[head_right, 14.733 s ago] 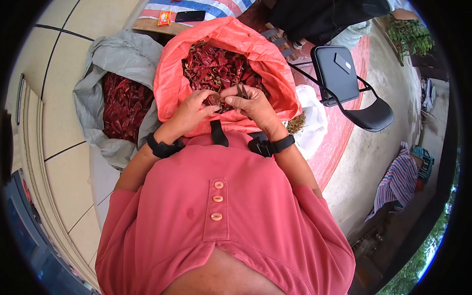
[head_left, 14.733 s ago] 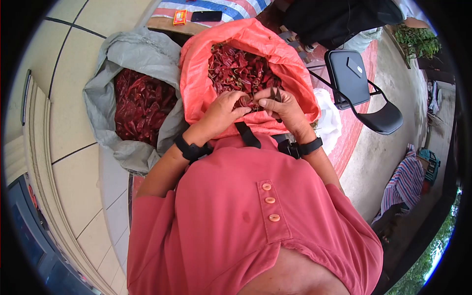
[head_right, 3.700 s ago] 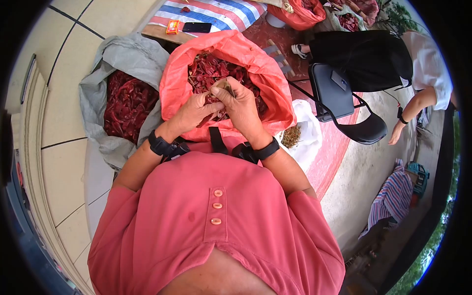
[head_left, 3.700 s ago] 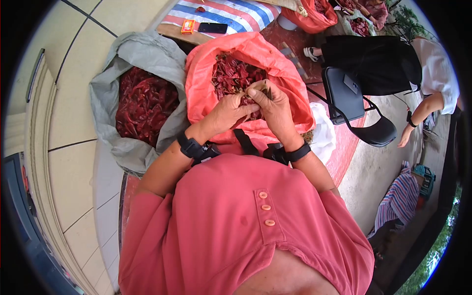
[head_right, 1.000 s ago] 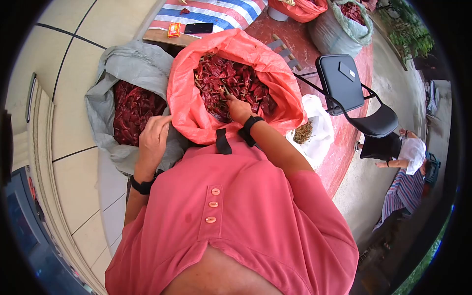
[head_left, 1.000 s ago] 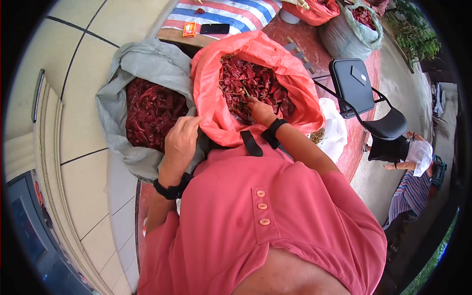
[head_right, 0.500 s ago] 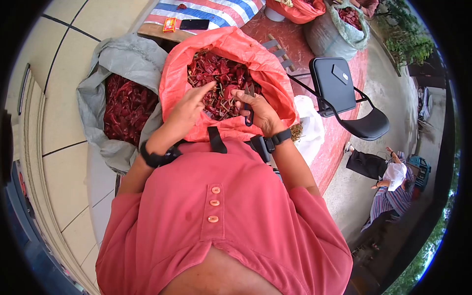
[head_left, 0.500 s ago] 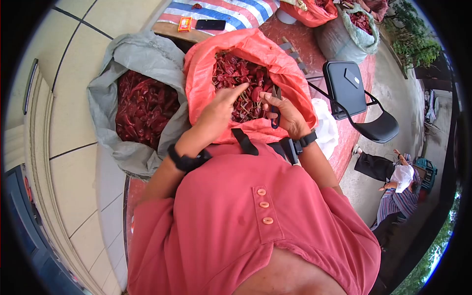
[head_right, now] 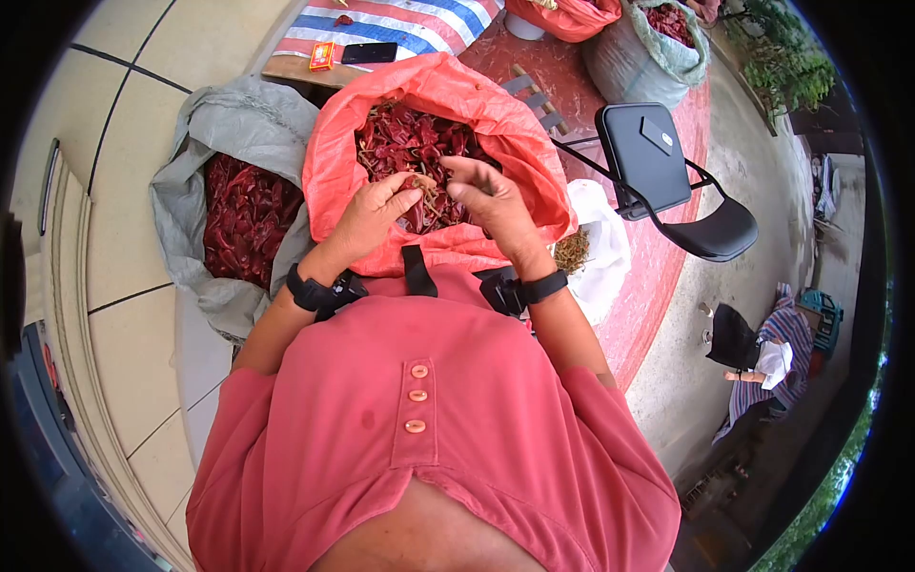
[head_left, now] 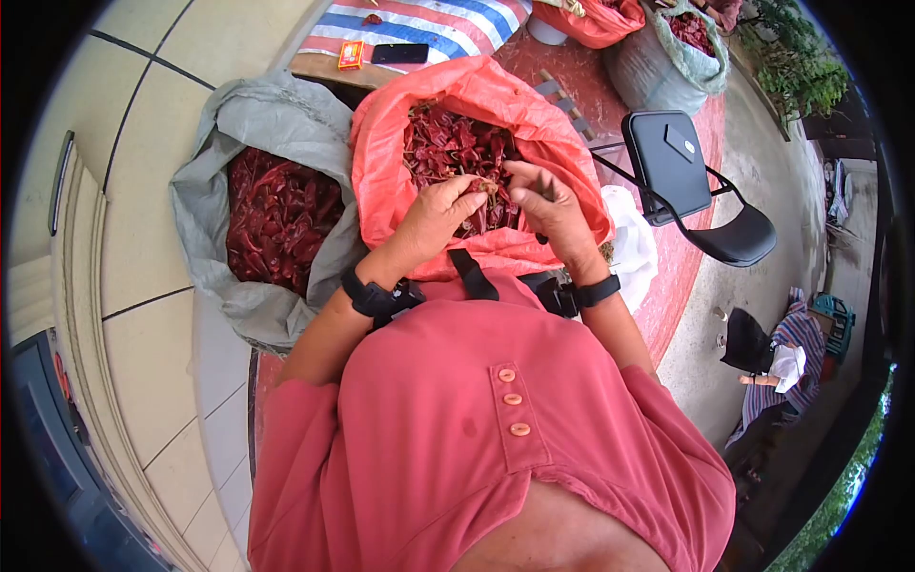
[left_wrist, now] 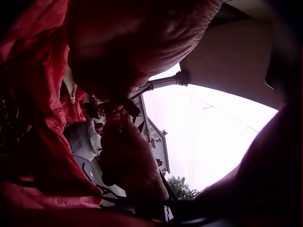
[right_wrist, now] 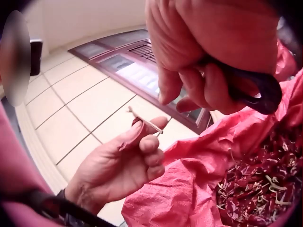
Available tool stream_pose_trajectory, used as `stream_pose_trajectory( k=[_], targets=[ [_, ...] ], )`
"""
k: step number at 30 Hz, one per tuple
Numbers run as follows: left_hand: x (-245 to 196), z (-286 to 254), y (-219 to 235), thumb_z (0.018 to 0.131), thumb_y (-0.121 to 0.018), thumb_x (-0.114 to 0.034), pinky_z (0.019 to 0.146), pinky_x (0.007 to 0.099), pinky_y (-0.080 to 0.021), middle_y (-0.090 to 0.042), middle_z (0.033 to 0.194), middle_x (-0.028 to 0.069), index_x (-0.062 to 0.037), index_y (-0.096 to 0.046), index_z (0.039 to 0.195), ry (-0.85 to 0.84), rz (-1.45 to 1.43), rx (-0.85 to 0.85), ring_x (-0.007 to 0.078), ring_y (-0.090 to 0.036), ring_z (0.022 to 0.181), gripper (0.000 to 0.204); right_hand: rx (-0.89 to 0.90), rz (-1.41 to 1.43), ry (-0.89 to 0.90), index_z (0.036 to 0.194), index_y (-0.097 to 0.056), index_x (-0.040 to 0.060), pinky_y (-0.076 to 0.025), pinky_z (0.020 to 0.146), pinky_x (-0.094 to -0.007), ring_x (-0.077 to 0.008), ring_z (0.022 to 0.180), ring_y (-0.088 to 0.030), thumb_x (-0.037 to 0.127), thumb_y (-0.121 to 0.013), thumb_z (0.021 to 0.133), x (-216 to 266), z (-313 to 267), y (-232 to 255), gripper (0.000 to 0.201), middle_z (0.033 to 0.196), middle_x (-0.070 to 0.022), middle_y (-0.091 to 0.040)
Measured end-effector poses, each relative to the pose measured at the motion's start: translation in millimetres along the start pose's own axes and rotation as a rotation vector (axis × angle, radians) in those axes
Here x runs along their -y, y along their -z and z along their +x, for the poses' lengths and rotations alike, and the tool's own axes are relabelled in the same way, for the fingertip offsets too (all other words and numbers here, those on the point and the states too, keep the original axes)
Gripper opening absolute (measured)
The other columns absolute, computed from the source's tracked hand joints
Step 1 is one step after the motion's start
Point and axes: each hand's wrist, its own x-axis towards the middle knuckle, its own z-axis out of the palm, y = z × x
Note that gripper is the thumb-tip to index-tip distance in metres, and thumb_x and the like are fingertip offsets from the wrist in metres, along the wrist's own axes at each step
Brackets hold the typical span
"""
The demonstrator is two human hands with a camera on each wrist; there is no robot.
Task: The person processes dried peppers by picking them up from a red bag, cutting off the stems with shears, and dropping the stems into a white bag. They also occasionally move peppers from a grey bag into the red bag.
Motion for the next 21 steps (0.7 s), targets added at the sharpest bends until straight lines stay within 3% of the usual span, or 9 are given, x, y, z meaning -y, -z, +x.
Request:
stream_pose_trajectory(
  k=[3, 4, 8, 11, 14, 17, 20, 21],
  targets=[
    [-10.4, -0.9, 3.0, 0.099, -0.047, -0.020, 0.081, 0.0249, -0.047, -0.062, 0.100, 0.0032, 0.0005, -0.055, 0.119, 0.050, -0.174, 0.077, 0.0084, -0.058, 0.090, 0.029, 0.115, -0.342, 0.327, 0.118, -0.064, 0.0090, -0.043, 0.069, -0.0209, -0.0063, 0.078, -0.049, 0.010, -0.066, 0.087, -7.2, 10.6, -11.9, 0.031, 0.090, 0.0036, -0.053],
    [-8.9, -0.5, 6.5, 0.100, -0.047, -0.020, 0.081, 0.0248, -0.047, -0.062, 0.099, 0.0033, 0.0007, -0.055, 0.119, 0.072, -0.247, 0.104, 0.0084, -0.058, 0.089, 0.029, 0.101, -0.309, 0.323, 0.112, -0.068, 0.0079, -0.045, 0.079, -0.0252, -0.0098, 0.085, -0.052, 0.007, -0.067, 0.085, -1.2, 9.6, -16.6, 0.027, 0.094, 0.0002, -0.054],
    [-1.7, -0.6, 11.0, 0.100, -0.045, -0.020, 0.075, 0.0261, -0.048, -0.061, 0.093, 0.0029, 0.0009, -0.053, 0.116, 0.109, -0.358, 0.208, 0.0091, -0.057, 0.084, 0.028, 0.094, -0.453, 0.413, 0.110, -0.068, 0.0074, -0.046, 0.077, -0.0253, -0.0116, 0.086, -0.055, 0.006, -0.068, 0.083, -1.0, 15.1, -23.7, 0.027, 0.092, -0.0020, -0.057],
    [-12.3, -5.4, 4.6, 0.102, -0.043, -0.022, 0.068, 0.0281, -0.049, -0.059, 0.086, 0.0014, 0.0002, -0.053, 0.113, 0.153, -0.187, 0.082, 0.0077, -0.056, 0.078, 0.027, -0.004, -0.589, 0.573, 0.106, -0.068, 0.0071, -0.047, 0.073, -0.0250, -0.0134, 0.084, -0.058, 0.005, -0.068, 0.083, -4.5, 21.9, -30.9, 0.024, 0.088, -0.0037, -0.058],
    [-6.4, -4.2, 4.3, 0.101, -0.043, -0.022, 0.065, 0.0332, -0.049, -0.062, 0.082, 0.0075, 0.0012, -0.052, 0.112, 0.039, 0.091, 0.035, 0.0160, -0.061, 0.074, 0.028, -0.127, -0.742, 0.701, 0.095, -0.066, 0.0056, -0.048, 0.066, -0.0254, -0.0157, 0.077, -0.060, 0.005, -0.067, 0.083, 5.6, 13.6, -48.2, 0.013, 0.085, -0.0054, -0.059],
    [-16.9, -6.0, 8.0, 0.099, -0.046, -0.020, 0.067, 0.0382, -0.049, -0.062, 0.081, 0.0156, 0.0016, -0.052, 0.109, -0.164, 0.338, -0.001, 0.0301, -0.063, 0.077, 0.024, -0.159, -0.957, 0.676, 0.091, -0.063, 0.0045, -0.047, 0.060, -0.0260, -0.0143, 0.072, -0.058, 0.007, -0.066, 0.085, 8.3, 11.0, -49.4, 0.007, 0.083, -0.0024, -0.057],
    [-12.6, -6.2, 14.8, 0.097, -0.048, -0.018, 0.071, 0.0413, -0.049, -0.061, 0.089, 0.0211, 0.0017, -0.053, 0.107, -0.190, 0.444, 0.075, 0.0387, -0.061, 0.086, 0.022, -0.031, -0.342, 0.465, 0.087, -0.060, 0.0048, -0.040, 0.050, -0.0249, -0.0100, 0.057, -0.049, 0.013, -0.061, 0.091, -8.7, 23.6, -44.9, 0.009, 0.074, 0.0017, -0.054],
    [-9.5, -6.5, 13.7, 0.096, -0.049, -0.017, 0.071, 0.0412, -0.049, -0.061, 0.090, 0.0210, 0.0015, -0.053, 0.107, -0.227, 0.428, 0.117, 0.0382, -0.061, 0.087, 0.022, 0.028, -0.198, 0.266, 0.087, -0.060, 0.0056, -0.037, 0.048, -0.0240, -0.0085, 0.053, -0.045, 0.015, -0.060, 0.092, -7.8, 26.9, -38.4, 0.011, 0.071, 0.0027, -0.053]
  ],
)
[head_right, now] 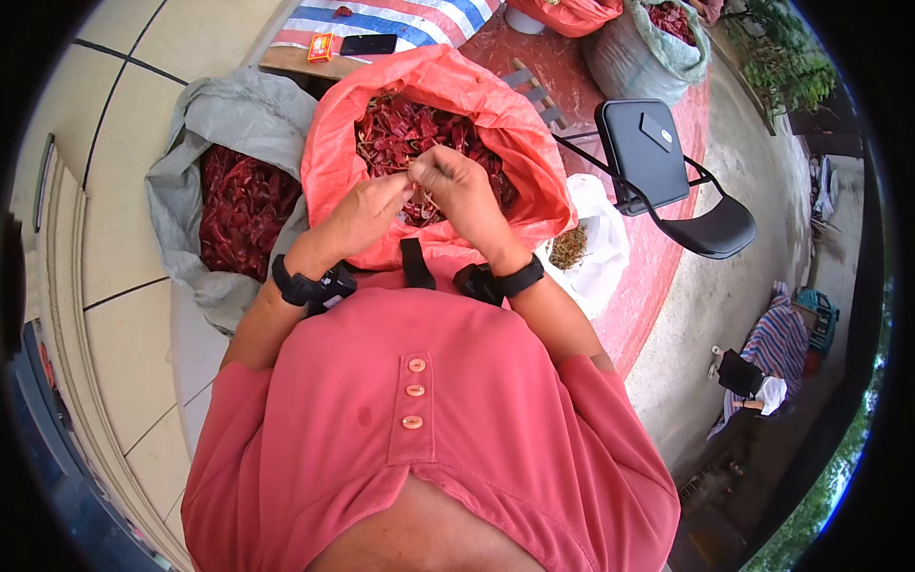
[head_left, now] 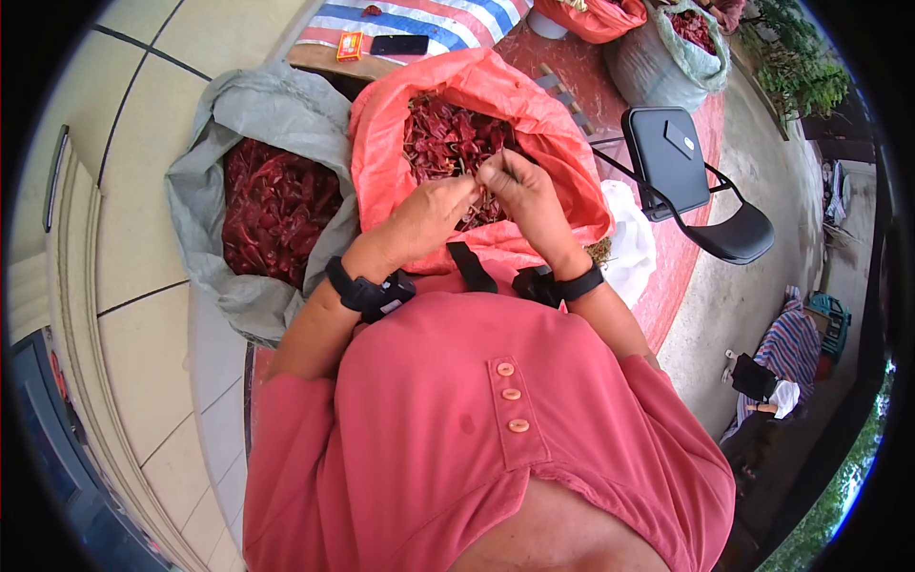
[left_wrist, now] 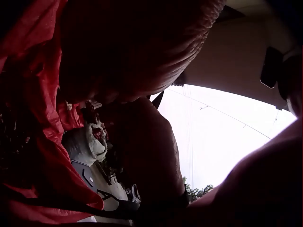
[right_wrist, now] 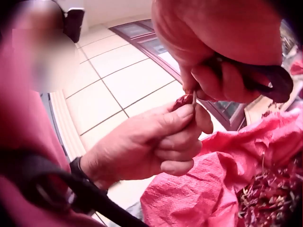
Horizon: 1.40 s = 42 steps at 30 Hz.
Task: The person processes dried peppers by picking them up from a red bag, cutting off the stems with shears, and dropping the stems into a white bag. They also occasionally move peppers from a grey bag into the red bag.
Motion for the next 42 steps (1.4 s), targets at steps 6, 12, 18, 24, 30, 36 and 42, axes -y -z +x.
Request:
stream_pose_trajectory(
  k=[6, 12, 18, 24, 30, 36, 42],
  targets=[
    [-9.1, -6.2, -6.7, 0.094, -0.050, -0.011, 0.073, 0.0337, -0.050, -0.061, 0.092, 0.0139, -0.0007, -0.056, 0.113, -0.006, -0.160, -0.003, 0.0245, -0.062, 0.083, 0.022, -0.023, 0.340, -0.316, 0.089, -0.061, 0.0075, -0.028, 0.046, -0.0194, -0.0035, 0.047, -0.034, 0.022, -0.053, 0.096, 11.5, -4.9, 11.4, 0.018, 0.061, 0.0046, -0.046],
    [-38.6, -45.9, 50.4, 0.091, -0.055, -0.009, 0.070, 0.0258, -0.048, -0.061, 0.090, 0.0040, -0.0068, -0.059, 0.121, 0.326, -0.320, -0.223, 0.0100, -0.057, 0.076, 0.030, -0.464, -0.767, 0.045, 0.094, -0.061, 0.0021, -0.044, 0.059, -0.0303, -0.0170, 0.067, -0.058, 0.017, -0.060, 0.091, -9.2, -53.1, 83.5, 0.015, 0.076, -0.0082, -0.061],
    [33.6, -122.4, 94.8, 0.087, -0.060, -0.008, 0.080, 0.0369, -0.049, -0.063, 0.103, 0.0168, -0.0078, -0.057, 0.122, 0.517, 0.282, -0.569, 0.0297, -0.063, 0.087, 0.035, -0.610, -1.207, -0.386, 0.101, -0.064, 0.0059, -0.048, 0.078, -0.0416, -0.0346, 0.090, -0.062, 0.014, -0.063, 0.083, -69.4, -145.1, 181.9, 0.019, 0.098, -0.0176, -0.063],
    [42.7, -127.6, 82.8, 0.086, -0.059, -0.003, 0.082, 0.0383, -0.048, -0.057, 0.109, 0.0169, -0.0083, -0.050, 0.130, 0.583, 0.362, -0.573, 0.0307, -0.059, 0.094, 0.045, -0.648, -0.832, -0.145, 0.103, -0.066, 0.0072, -0.048, 0.083, -0.0385, -0.0319, 0.093, -0.062, 0.010, -0.061, 0.085, -109.1, -93.9, 159.2, 0.019, 0.101, -0.0158, -0.063],
    [-14.3, -76.1, 49.0, 0.091, -0.050, -0.005, 0.086, 0.0394, -0.047, -0.056, 0.108, 0.0181, -0.0039, -0.058, 0.117, 0.220, 0.406, -0.503, 0.0342, -0.057, 0.100, 0.027, -0.108, -0.761, -0.095, 0.108, -0.066, 0.0104, -0.045, 0.093, -0.0401, -0.0332, 0.108, -0.055, 0.017, -0.055, 0.085, -174.4, 37.0, 78.8, 0.026, 0.108, -0.0147, -0.064],
    [-36.7, -83.4, 46.2, 0.088, -0.053, -0.003, 0.077, 0.0363, -0.050, -0.059, 0.096, 0.0149, -0.0040, -0.060, 0.114, 0.230, 0.186, -0.355, 0.0295, -0.061, 0.090, 0.026, -0.194, -0.736, -0.161, 0.108, -0.067, 0.0061, -0.048, 0.075, -0.0339, -0.0236, 0.085, -0.060, 0.014, -0.057, 0.085, -276.3, 90.1, 82.7, 0.025, 0.093, -0.0086, -0.065],
    [-33.0, -85.3, 46.0, 0.093, -0.053, -0.008, 0.074, 0.0270, -0.051, -0.065, 0.097, 0.0082, -0.0004, -0.059, 0.117, 0.399, -0.204, -0.332, 0.0135, -0.063, 0.081, 0.025, -0.367, 0.117, -0.560, 0.113, -0.065, 0.0058, -0.043, 0.052, -0.0263, -0.0111, 0.056, -0.050, 0.018, -0.055, 0.093, -151.9, 36.5, 77.3, 0.026, 0.067, -0.0011, -0.057]
  ],
)
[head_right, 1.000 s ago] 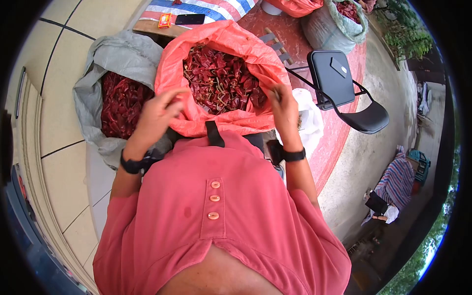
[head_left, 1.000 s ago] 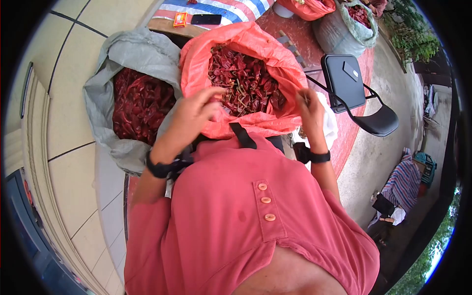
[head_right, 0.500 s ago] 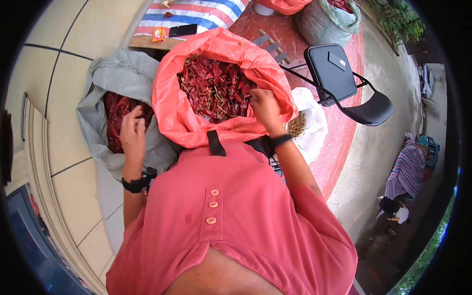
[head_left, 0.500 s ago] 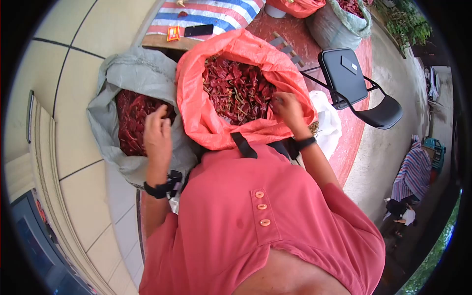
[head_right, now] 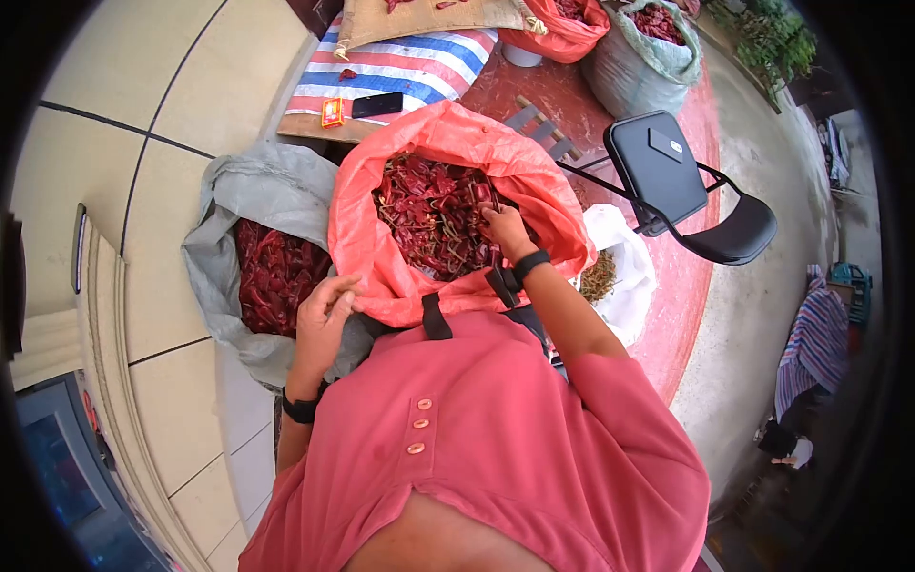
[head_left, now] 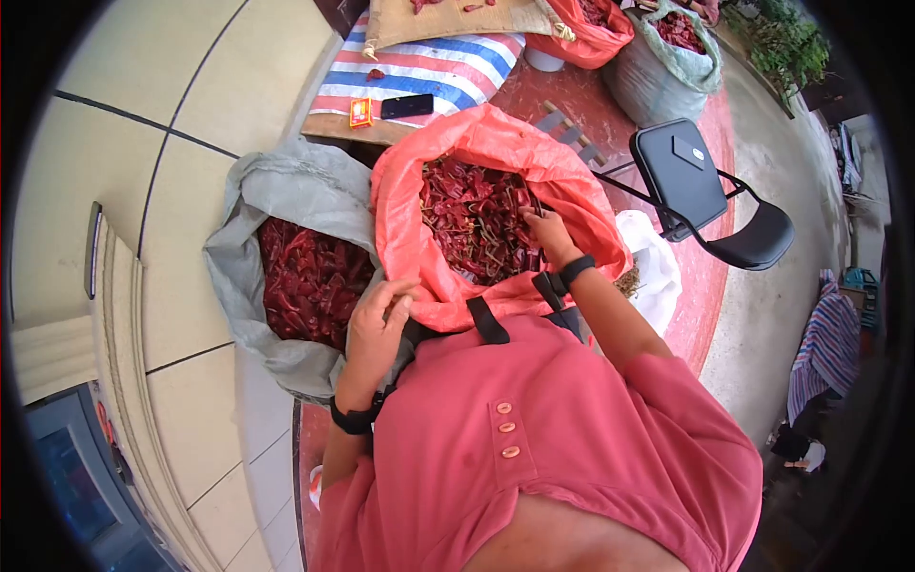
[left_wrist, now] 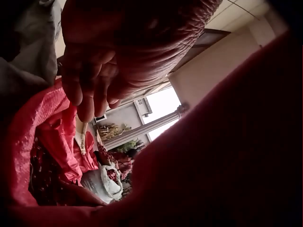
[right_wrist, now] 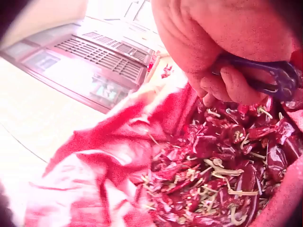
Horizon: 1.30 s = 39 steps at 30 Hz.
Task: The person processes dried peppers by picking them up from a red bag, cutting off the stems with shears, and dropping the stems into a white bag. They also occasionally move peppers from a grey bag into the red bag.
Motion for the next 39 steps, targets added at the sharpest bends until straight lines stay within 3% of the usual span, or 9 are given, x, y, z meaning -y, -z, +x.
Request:
stream_pose_trajectory(
  k=[2, 7, 16, 19, 20, 25, 32, 35, 39],
  targets=[
    [-1.4, 13.9, -7.2, 0.094, -0.053, -0.010, 0.075, 0.0269, -0.050, -0.065, 0.099, 0.0081, -0.0002, -0.057, 0.118, 0.044, -0.093, 0.067, 0.0133, -0.063, 0.083, 0.027, 0.067, 0.002, 0.042, 0.114, -0.065, 0.0064, -0.029, 0.045, -0.0222, -0.0056, 0.049, -0.037, 0.020, -0.053, 0.095, 15.4, -32.7, 13.2, 0.026, 0.061, 0.0068, -0.045],
    [6.3, 72.7, -47.9, 0.096, -0.053, -0.018, 0.085, 0.0279, -0.048, -0.062, 0.114, 0.0098, 0.0000, -0.050, 0.129, 0.076, -0.292, 0.314, 0.0155, -0.060, 0.101, 0.038, 0.352, 0.287, 0.010, 0.121, -0.060, 0.0060, -0.023, 0.045, -0.0216, -0.0048, 0.049, -0.028, 0.025, -0.054, 0.096, 55.7, -111.0, 22.2, 0.032, 0.058, 0.0079, -0.034],
    [-3.7, 108.7, -91.7, 0.097, -0.054, -0.027, 0.097, 0.0302, -0.044, -0.056, 0.122, 0.0102, -0.0038, -0.045, 0.130, 0.033, -0.882, 0.490, 0.0160, -0.054, 0.114, 0.042, 0.699, 0.569, -0.088, 0.103, -0.061, 0.0034, -0.024, 0.043, -0.0187, -0.0030, 0.046, -0.030, 0.027, -0.057, 0.095, 70.6, -152.8, -12.1, 0.025, 0.064, 0.0068, -0.044],
    [-2.5, 102.1, -86.6, 0.097, -0.055, -0.019, 0.092, 0.0283, -0.046, -0.058, 0.115, 0.0082, -0.0026, -0.048, 0.123, -0.045, -0.685, 0.370, 0.0146, -0.058, 0.106, 0.032, 0.378, 0.170, 0.221, 0.101, -0.059, 0.0053, -0.020, 0.040, -0.0216, -0.0034, 0.042, -0.027, 0.025, -0.057, 0.094, 86.5, -146.9, -15.5, 0.021, 0.057, 0.0070, -0.041],
    [2.1, 101.7, -87.1, 0.096, -0.055, -0.017, 0.092, 0.0277, -0.047, -0.057, 0.115, 0.0076, -0.0022, -0.047, 0.124, -0.052, -0.648, 0.357, 0.0141, -0.058, 0.104, 0.033, 0.295, 0.140, 0.255, 0.106, -0.059, 0.0030, -0.033, 0.046, -0.0199, -0.0040, 0.052, -0.042, 0.020, -0.060, 0.092, 100.6, -150.5, -20.2, 0.022, 0.068, 0.0039, -0.050],
    [14.7, 96.1, -95.7, 0.090, -0.062, -0.010, 0.087, 0.0284, -0.048, -0.058, 0.113, 0.0073, 0.0002, -0.046, 0.128, -0.084, -0.568, 0.273, 0.0137, -0.058, 0.103, 0.042, 0.436, 0.013, 0.428, 0.116, -0.061, 0.0039, -0.045, 0.083, -0.0252, -0.0115, 0.093, -0.055, 0.015, -0.069, 0.086, 114.2, -134.1, -42.2, 0.033, 0.103, -0.0030, -0.056],
    [4.8, 89.3, -79.9, 0.096, -0.053, -0.013, 0.075, 0.0267, -0.050, -0.059, 0.100, 0.0040, 0.0018, -0.044, 0.126, -0.117, -0.215, 0.232, 0.0109, -0.059, 0.092, 0.035, 0.356, -0.289, 0.713, 0.100, -0.063, 0.0043, -0.046, 0.079, -0.0296, -0.0182, 0.092, -0.056, 0.011, -0.065, 0.087, 117.2, -134.0, -58.5, 0.014, 0.097, -0.0059, -0.056],
    [10.1, 92.3, -88.5, 0.098, -0.049, -0.017, 0.068, 0.0341, -0.048, -0.062, 0.094, 0.0118, 0.0036, -0.048, 0.116, 0.035, -0.251, 0.242, 0.0205, -0.063, 0.083, 0.027, 0.167, -0.600, 1.071, 0.096, -0.059, 0.0039, -0.047, 0.078, -0.0313, -0.0240, 0.090, -0.057, 0.008, -0.062, 0.088, 121.2, -142.2, -72.1, 0.009, 0.096, -0.0097, -0.056],
    [-6.7, 89.9, -85.1, 0.097, -0.048, -0.023, 0.068, 0.0457, -0.047, -0.061, 0.090, 0.0269, 0.0039, -0.050, 0.112, -0.225, -0.043, 0.030, 0.0410, -0.062, 0.085, 0.031, 0.051, -0.582, 1.069, 0.096, -0.058, 0.0036, -0.046, 0.073, -0.0328, -0.0254, 0.084, -0.057, 0.006, -0.062, 0.087, 134.1, -149.7, -77.9, 0.010, 0.092, -0.0109, -0.055]
  ],
)
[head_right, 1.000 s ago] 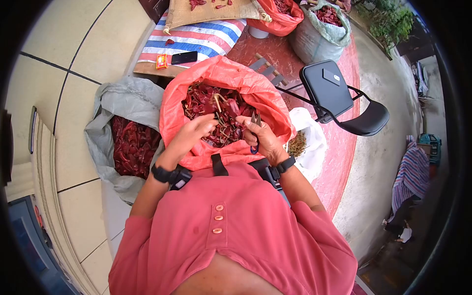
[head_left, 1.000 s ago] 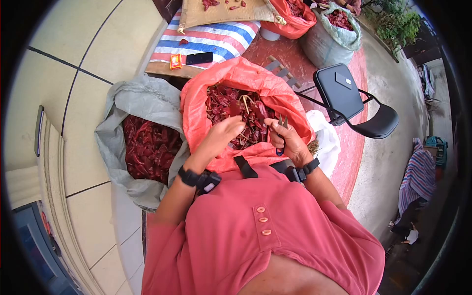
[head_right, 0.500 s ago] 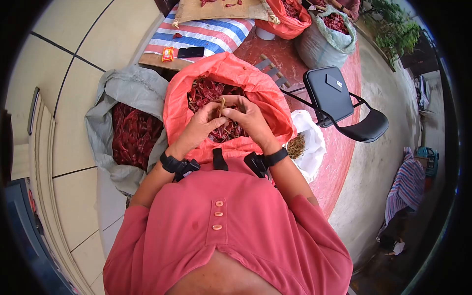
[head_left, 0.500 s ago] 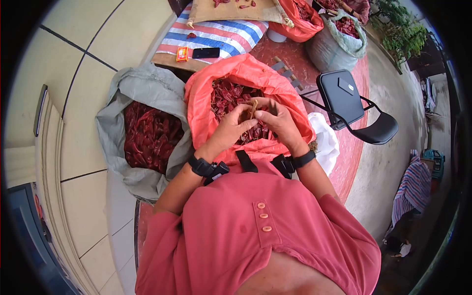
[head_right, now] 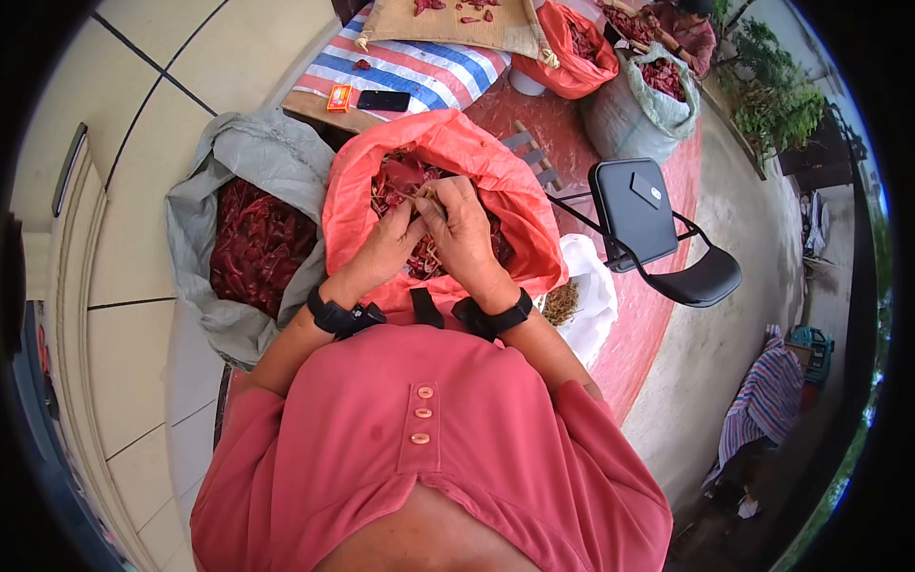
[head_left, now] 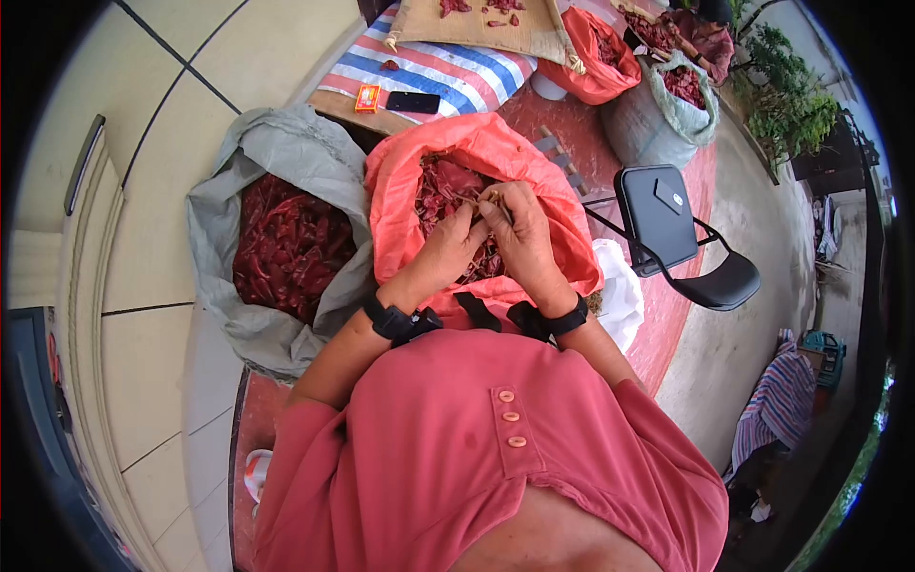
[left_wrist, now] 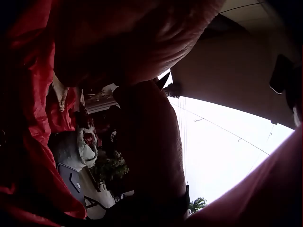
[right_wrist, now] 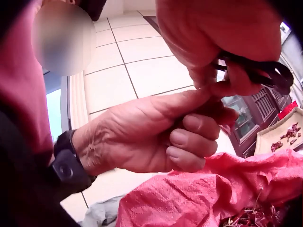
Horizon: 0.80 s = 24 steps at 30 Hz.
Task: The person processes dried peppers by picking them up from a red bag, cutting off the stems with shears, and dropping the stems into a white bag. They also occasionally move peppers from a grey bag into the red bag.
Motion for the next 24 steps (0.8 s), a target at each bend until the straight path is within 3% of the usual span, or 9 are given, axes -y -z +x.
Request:
stream_pose_trajectory(
  k=[4, 8, 12, 16, 17, 18, 20, 23, 24],
  targets=[
    [-22.8, 3.8, 6.2, 0.098, -0.047, -0.022, 0.068, 0.0472, -0.047, -0.062, 0.087, 0.0249, 0.0040, -0.051, 0.106, -0.071, 0.052, 0.029, 0.0417, -0.061, 0.086, 0.027, -0.007, 0.408, -0.239, 0.092, -0.057, 0.0040, -0.041, 0.064, -0.0199, -0.0063, 0.070, -0.050, 0.013, -0.059, 0.094, -11.6, -1.3, 3.5, 0.010, 0.076, 0.0029, -0.053],
    [-24.2, 2.8, 5.9, 0.099, -0.046, -0.024, 0.070, 0.0432, -0.047, -0.062, 0.088, 0.0236, 0.0023, -0.051, 0.107, -0.145, -0.055, 0.041, 0.0405, -0.060, 0.085, 0.028, 0.093, 0.751, -0.714, 0.086, -0.056, 0.0095, -0.031, 0.048, -0.0194, -0.0025, 0.059, -0.043, 0.019, -0.058, 0.094, 4.3, 9.2, 26.9, 0.013, 0.071, 0.0035, -0.051],
    [-26.5, 1.7, 6.4, 0.097, -0.048, -0.021, 0.070, 0.0438, -0.048, -0.062, 0.090, 0.0212, 0.0015, -0.052, 0.110, -0.211, 0.082, -0.008, 0.0385, -0.061, 0.084, 0.026, 0.237, 1.126, -0.813, 0.089, -0.057, 0.0102, -0.027, 0.043, -0.0185, -0.0025, 0.054, -0.042, 0.024, -0.058, 0.095, -20.6, 13.6, 26.1, 0.015, 0.072, 0.0045, -0.052],
    [-25.3, -4.2, 3.2, 0.094, -0.052, -0.017, 0.070, 0.0438, -0.050, -0.062, 0.096, 0.0193, -0.0005, -0.054, 0.110, -0.376, 0.318, 0.009, 0.0376, -0.062, 0.083, 0.024, 0.449, 1.661, -1.241, 0.091, -0.059, 0.0082, -0.028, 0.040, -0.0186, -0.0024, 0.049, -0.038, 0.025, -0.057, 0.095, -42.7, 14.7, 26.5, 0.018, 0.074, 0.0029, -0.056],
    [-26.8, -6.9, 2.2, 0.093, -0.052, -0.017, 0.069, 0.0431, -0.051, -0.062, 0.097, 0.0188, -0.0011, -0.054, 0.111, -0.432, 0.399, 0.031, 0.0372, -0.063, 0.083, 0.024, 0.438, 1.629, -1.237, 0.091, -0.059, 0.0081, -0.028, 0.040, -0.0187, -0.0025, 0.049, -0.038, 0.025, -0.057, 0.096, -43.2, 13.2, 28.1, 0.018, 0.074, 0.0030, -0.055],
    [-29.3, -12.3, -0.2, 0.090, -0.056, -0.018, 0.068, 0.0417, -0.051, -0.061, 0.093, 0.0170, -0.0026, -0.056, 0.110, -0.333, 0.290, -0.018, 0.0361, -0.063, 0.081, 0.025, 0.428, 1.597, -1.231, 0.091, -0.059, 0.0080, -0.028, 0.041, -0.0187, -0.0027, 0.050, -0.037, 0.025, -0.057, 0.096, -42.9, 12.0, 29.7, 0.018, 0.074, 0.0030, -0.055],
    [-28.1, -20.5, -0.7, 0.089, -0.059, -0.013, 0.068, 0.0384, -0.050, -0.060, 0.090, 0.0147, -0.0030, -0.056, 0.108, -0.316, 0.132, -0.058, 0.0324, -0.062, 0.080, 0.021, 0.411, 1.541, -1.205, 0.091, -0.059, 0.0078, -0.029, 0.041, -0.0188, -0.0045, 0.052, -0.038, 0.025, -0.055, 0.097, -31.9, 12.9, 35.7, 0.018, 0.073, 0.0023, -0.054],
    [-27.9, -33.2, 6.2, 0.087, -0.062, -0.009, 0.068, 0.0352, -0.049, -0.059, 0.087, 0.0122, -0.0031, -0.056, 0.101, -0.331, 0.108, -0.118, 0.0279, -0.061, 0.078, 0.017, 0.549, 1.571, -1.113, 0.092, -0.059, 0.0075, -0.030, 0.042, -0.0187, -0.0061, 0.055, -0.040, 0.025, -0.052, 0.098, -26.4, 15.3, 42.7, 0.020, 0.072, 0.0018, -0.051],
    [-29.2, -38.1, 9.5, 0.086, -0.063, -0.009, 0.068, 0.0345, -0.048, -0.059, 0.086, 0.0115, -0.0031, -0.055, 0.098, -0.341, 0.134, -0.139, 0.0265, -0.061, 0.077, 0.015, 0.664, 1.715, -1.040, 0.094, -0.058, 0.0069, -0.030, 0.043, -0.0184, -0.0072, 0.057, -0.041, 0.026, -0.051, 0.098, -31.7, 17.1, 42.1, 0.021, 0.073, 0.0004, -0.050]
  ],
)
